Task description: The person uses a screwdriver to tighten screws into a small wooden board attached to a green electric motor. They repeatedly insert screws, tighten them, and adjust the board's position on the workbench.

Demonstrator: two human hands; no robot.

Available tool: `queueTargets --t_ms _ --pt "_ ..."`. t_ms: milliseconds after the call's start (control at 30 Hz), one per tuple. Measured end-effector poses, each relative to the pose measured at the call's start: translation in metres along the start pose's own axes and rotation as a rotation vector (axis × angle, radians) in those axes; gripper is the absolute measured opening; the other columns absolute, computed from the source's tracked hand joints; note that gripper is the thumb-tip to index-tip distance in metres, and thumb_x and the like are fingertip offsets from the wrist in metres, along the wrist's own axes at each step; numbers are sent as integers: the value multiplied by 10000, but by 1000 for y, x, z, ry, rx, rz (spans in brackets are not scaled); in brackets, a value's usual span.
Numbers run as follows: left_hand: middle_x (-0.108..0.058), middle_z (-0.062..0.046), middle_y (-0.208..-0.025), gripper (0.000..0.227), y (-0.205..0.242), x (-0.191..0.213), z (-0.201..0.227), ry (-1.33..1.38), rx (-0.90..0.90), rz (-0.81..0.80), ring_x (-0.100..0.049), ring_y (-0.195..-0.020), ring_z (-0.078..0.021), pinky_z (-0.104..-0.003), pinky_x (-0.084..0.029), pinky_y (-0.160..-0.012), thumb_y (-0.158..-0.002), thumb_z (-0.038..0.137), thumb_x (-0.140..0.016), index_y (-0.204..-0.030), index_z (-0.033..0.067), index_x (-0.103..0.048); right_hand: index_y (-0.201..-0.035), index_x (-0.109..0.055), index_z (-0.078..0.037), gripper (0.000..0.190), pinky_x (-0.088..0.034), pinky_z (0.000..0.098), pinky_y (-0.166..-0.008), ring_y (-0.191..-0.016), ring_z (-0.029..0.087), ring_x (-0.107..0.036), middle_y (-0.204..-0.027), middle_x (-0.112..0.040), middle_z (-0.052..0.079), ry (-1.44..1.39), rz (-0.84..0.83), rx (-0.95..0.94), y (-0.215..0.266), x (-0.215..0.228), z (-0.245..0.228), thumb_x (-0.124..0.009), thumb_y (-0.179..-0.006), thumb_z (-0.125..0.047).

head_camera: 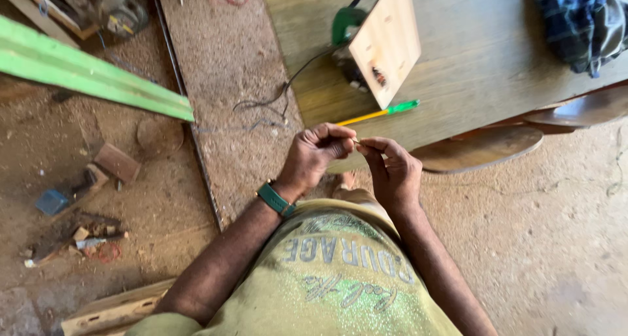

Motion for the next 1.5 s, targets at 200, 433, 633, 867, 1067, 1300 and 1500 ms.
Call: queueTargets --t_ms 200,433,633,867,1067,1300,1500 --pt "-780 -38 -1054 187 -27 -66 -5 -277 -109 20 -716 -955 -102 -280 -630 -889 -948 110 -762 -1132 80 -756 -1022 -708 -30 161 -597 300 -674 -750 172 -746 -890 -773 85 -104 -74 -172 -21 48 51 -620 -1071 -155" --pt "-766 -25 -1035 161 -50 -91 -9 -210 -110 111 -705 -953 -87 -265 -613 -888 -1002 108 -730 -1157 71 -752 -1162 -628 6 227 -557 321 -647 -857 247 -741 -1020 -738 148 -172 -89 134 -40 79 67 -659 -988 -135" --pt "-775 -40 -1047 172 -75 -96 -14 -185 -70 29 -717 -953 -92 -263 -621 -884 -989 75 -729 -1158 55 -746 -1092 -631 -31 71 -588 321 -730 -859 237 -768 -937 -750 111 -146 -94 21 -54 81 84 -650 -1051 -84" --pt "-768 -29 -1064 162 -93 -109 -21 -207 -71 35 -707 -968 -86 -264 -612 -887 -990 41 -717 -1149 49 -746 -1086 -597 1 154 -593 322 -739 -874 206 -733 -955 -732 126 -135 -124 93 -69 92 89 -641 -1047 -141" --pt "-766 -39 -1091 157 -94 -119 -28 -159 -45 19 -700 -1007 -89 -266 -603 -935 -990 48 -722 -1145 35 -748 -1035 -627 -37 162 -561 276 -585 -670 131 -697 -838 -746 85 -147 -180 -132 -70 90 111 -611 -1089 -188" --pt "-738 -17 -1094 407 -103 -125 -29 -102 20 3 -693 -1002 -77 -244 -592 -902 -905 197 -755 -1278 80 -639 -1019 -610 -36 178 -548 268 -566 -665 104 -669 -818 -721 70 -164 -102 -112 -73 91 130 -639 -1081 -200" --pt "-768 -31 -947 287 -105 -129 -43 -177 133 45 -732 -845 -85 -256 -627 -743 -1036 297 -669 -1107 26 -736 -1006 -626 -45 147 -562 324 -647 -753 178 -706 -851 -715 102 -33 -93 60 -76 102 127 -686 -1070 -163"
Point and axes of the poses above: each hand's wrist, its own y-axis away from the middle knuckle, its own x-axis out of the back of the hand, z = x × y, the point moved 4 cm from there along -y, towards the middle knuckle
